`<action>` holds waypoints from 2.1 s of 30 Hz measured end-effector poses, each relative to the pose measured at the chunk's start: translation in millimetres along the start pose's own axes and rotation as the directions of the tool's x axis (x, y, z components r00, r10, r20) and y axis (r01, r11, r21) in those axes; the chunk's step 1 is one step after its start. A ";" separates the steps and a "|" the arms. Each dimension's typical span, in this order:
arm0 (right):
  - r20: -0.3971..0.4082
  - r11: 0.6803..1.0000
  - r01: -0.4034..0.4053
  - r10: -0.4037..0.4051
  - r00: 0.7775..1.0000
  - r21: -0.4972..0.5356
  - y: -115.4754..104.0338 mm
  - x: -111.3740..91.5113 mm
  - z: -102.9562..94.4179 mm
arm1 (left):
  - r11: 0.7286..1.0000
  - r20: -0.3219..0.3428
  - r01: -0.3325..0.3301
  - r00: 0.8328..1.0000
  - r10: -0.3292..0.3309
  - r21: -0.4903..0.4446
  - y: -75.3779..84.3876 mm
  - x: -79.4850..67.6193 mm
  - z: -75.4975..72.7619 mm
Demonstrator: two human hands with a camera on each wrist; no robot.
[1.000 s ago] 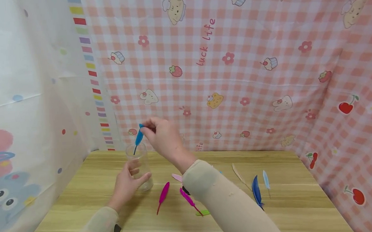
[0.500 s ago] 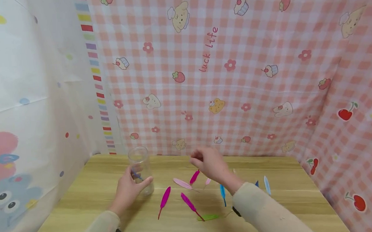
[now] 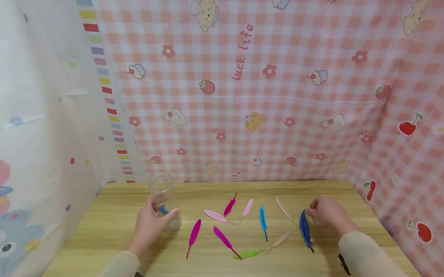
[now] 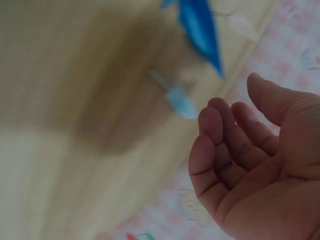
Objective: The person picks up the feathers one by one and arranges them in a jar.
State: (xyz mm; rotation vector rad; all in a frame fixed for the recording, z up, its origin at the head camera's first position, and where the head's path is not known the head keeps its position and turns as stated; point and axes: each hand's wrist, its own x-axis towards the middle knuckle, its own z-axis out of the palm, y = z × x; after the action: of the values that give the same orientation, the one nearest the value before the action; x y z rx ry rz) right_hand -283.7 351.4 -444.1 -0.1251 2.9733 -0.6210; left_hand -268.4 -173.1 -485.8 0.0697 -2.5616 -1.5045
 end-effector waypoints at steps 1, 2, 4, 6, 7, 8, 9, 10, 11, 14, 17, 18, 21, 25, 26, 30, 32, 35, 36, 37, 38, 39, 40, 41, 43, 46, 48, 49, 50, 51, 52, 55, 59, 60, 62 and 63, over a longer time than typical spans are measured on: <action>0.009 1.000 -0.009 0.009 1.000 0.003 2.5 0.5 2.3 | 1.000 0.000 0.001 1.000 -0.001 -0.002 -0.2 0.0 -1.1; 0.016 1.000 -0.011 0.011 1.000 0.000 4.1 1.4 4.9 | 1.000 0.001 0.002 1.000 -0.002 -0.004 -0.3 0.1 -2.1; 0.028 1.000 -0.020 0.020 0.999 0.016 5.0 4.1 10.6 | 1.000 0.000 0.005 1.000 -0.005 -0.005 -0.7 -0.1 -3.7; 0.043 0.999 -0.032 0.031 0.999 0.039 4.1 7.7 15.3 | 1.000 0.000 0.009 1.000 -0.009 -0.008 -1.2 0.1 -4.3; 0.048 0.998 -0.042 0.039 0.998 0.050 3.6 9.2 17.3 | 1.000 0.000 0.010 1.000 -0.010 -0.010 -1.5 0.3 -4.3; 0.053 0.997 -0.048 0.044 0.998 0.061 3.7 10.3 19.2 | 1.000 0.000 0.010 1.000 -0.010 -0.009 -1.6 0.4 -4.2; 0.058 0.995 -0.065 0.061 0.996 0.077 3.9 11.1 21.1 | 1.000 0.000 0.010 1.000 -0.010 -0.008 -1.8 0.5 -3.9; 0.059 0.993 -0.075 0.070 0.996 0.087 4.6 11.7 22.9 | 1.000 0.001 0.008 1.000 -0.008 -0.006 -1.8 0.6 -3.5; 0.060 0.991 -0.084 0.078 0.995 0.102 5.3 12.1 24.4 | 1.000 0.002 0.005 1.000 -0.005 -0.004 -1.9 0.8 -3.0; 0.060 0.986 -0.102 0.095 0.994 0.129 9.9 11.8 28.8 | 1.000 0.000 -0.007 1.000 0.007 0.001 -0.7 1.3 -0.9; 0.053 0.981 -0.127 0.121 0.991 0.149 13.3 11.6 31.7 | 1.000 -0.003 -0.015 1.000 0.015 -0.003 0.7 1.8 1.0; 0.051 0.981 -0.126 0.120 0.991 0.149 14.5 11.6 32.7 | 1.000 -0.004 -0.015 1.000 0.015 -0.005 0.9 1.7 1.3; 0.040 0.980 -0.126 0.121 0.992 0.157 15.5 12.9 34.5 | 1.000 -0.005 -0.008 1.000 0.008 -0.012 0.3 1.1 1.4; 0.032 0.981 -0.114 0.110 0.993 0.157 14.4 15.0 35.5 | 1.000 -0.007 0.000 1.000 0.000 -0.013 -1.2 0.3 0.3; 0.028 0.982 -0.110 0.107 0.994 0.157 13.7 15.4 35.4 | 1.000 -0.007 -0.001 1.000 0.001 -0.008 -1.5 0.4 -0.1; 0.014 0.984 -0.092 0.091 0.996 0.153 11.8 15.3 31.9 | 1.000 -0.006 -0.008 1.000 0.008 -0.006 -1.8 1.0 -0.1; 0.016 0.982 -0.093 0.092 0.996 0.163 9.0 13.7 28.1 | 1.000 -0.008 -0.010 1.000 0.010 -0.001 -2.0 1.2 -0.1; 0.012 0.984 -0.081 0.080 0.997 0.156 1.8 10.9 19.3 | 1.000 -0.012 -0.012 1.000 0.012 0.004 -1.9 0.7 -0.2; 0.011 0.985 -0.075 0.074 0.997 0.154 -1.5 10.1 15.7 | 1.000 -0.013 -0.014 1.000 0.014 0.005 -1.9 0.6 -0.2; 0.004 0.988 -0.063 0.063 0.998 0.144 -4.9 9.7 12.1 | 1.000 -0.015 -0.016 1.000 0.016 0.007 -2.3 0.8 -0.1; -0.007 0.990 -0.049 0.050 0.999 0.129 -8.6 9.6 8.6 | 1.000 -0.015 -0.016 1.000 0.016 0.008 -2.4 0.6 -0.1; -0.015 0.992 -0.040 0.042 0.999 0.116 -12.4 10.1 5.2 | 1.000 -0.015 -0.017 1.000 0.017 0.006 -2.4 0.7 -0.1; -0.018 0.994 -0.032 0.034 0.999 0.107 -16.8 10.2 1.6 | 1.000 -0.014 -0.017 1.000 0.017 0.005 -2.4 0.6 0.0; -0.032 0.995 -0.019 0.022 0.999 0.098 -21.5 10.8 -1.8 | 1.000 -0.013 -0.016 1.000 0.016 0.004 -2.2 0.4 0.0; -0.055 0.997 -0.002 0.006 0.998 0.083 -34.9 12.1 -8.3 | 1.000 -0.013 -0.016 1.000 0.016 0.005 -2.8 0.0 -0.1; -0.091 0.994 0.032 -0.022 0.996 0.103 -63.3 16.3 -15.2 | 1.000 -0.011 -0.011 1.000 0.011 0.004 -4.1 -1.4 -0.2; -0.125 0.988 0.067 -0.050 0.991 0.136 -88.6 19.3 -19.5 | 1.000 -0.010 -0.011 1.000 0.011 0.004 -5.9 -1.8 0.2; -0.148 0.984 0.089 -0.066 0.987 0.153 -102.5 20.9 -21.6 | 1.000 -0.008 -0.006 1.000 0.006 0.001 -6.6 -1.9 0.4; -0.166 0.978 0.113 -0.083 0.983 0.176 -116.9 22.2 -23.7 | 1.000 -0.007 -0.006 1.000 0.006 -0.001 -7.2 -2.1 0.6; -0.176 0.970 0.130 -0.094 0.980 0.206 -132.2 23.0 -26.3 | 1.000 -0.006 -0.005 1.000 0.005 -0.002 -7.7 -2.2 0.6; -0.189 0.961 0.155 -0.113 0.976 0.231 -147.9 23.7 -29.1 | 1.000 -0.005 -0.006 1.000 0.006 -0.002 -8.4 -2.0 0.7; -0.213 0.922 0.210 -0.144 0.966 0.326 -195.7 25.4 -36.1 | 1.000 -0.005 0.001 1.000 -0.001 -0.010 -8.8 -1.2 0.1; -0.245 0.833 0.291 -0.193 0.950 0.470 -256.6 27.0 -41.1 | 1.000 -0.011 0.007 1.000 -0.008 -0.015 -8.2 0.4 -1.2; -0.259 0.810 0.313 -0.205 0.944 0.497 -270.4 27.1 -41.4 | 1.000 -0.012 0.010 1.000 -0.010 -0.015 -7.9 0.6 -1.4; -0.293 0.762 0.362 -0.233 0.927 0.538 -295.6 27.1 -41.4 | 1.000 -0.009 0.013 1.000 -0.013 -0.019 -7.5 0.8 -1.6; -0.307 0.736 0.382 -0.244 0.920 0.559 -306.5 27.1 -40.8 | 1.000 -0.008 0.015 1.000 -0.015 -0.021 -7.7 0.9 -1.5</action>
State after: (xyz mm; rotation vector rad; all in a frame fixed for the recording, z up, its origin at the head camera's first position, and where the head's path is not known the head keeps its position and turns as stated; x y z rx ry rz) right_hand -297.1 84.8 -285.6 -0.5466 2.7695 -1.7077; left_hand -269.4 -178.2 -491.6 0.0924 -2.5436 -1.5327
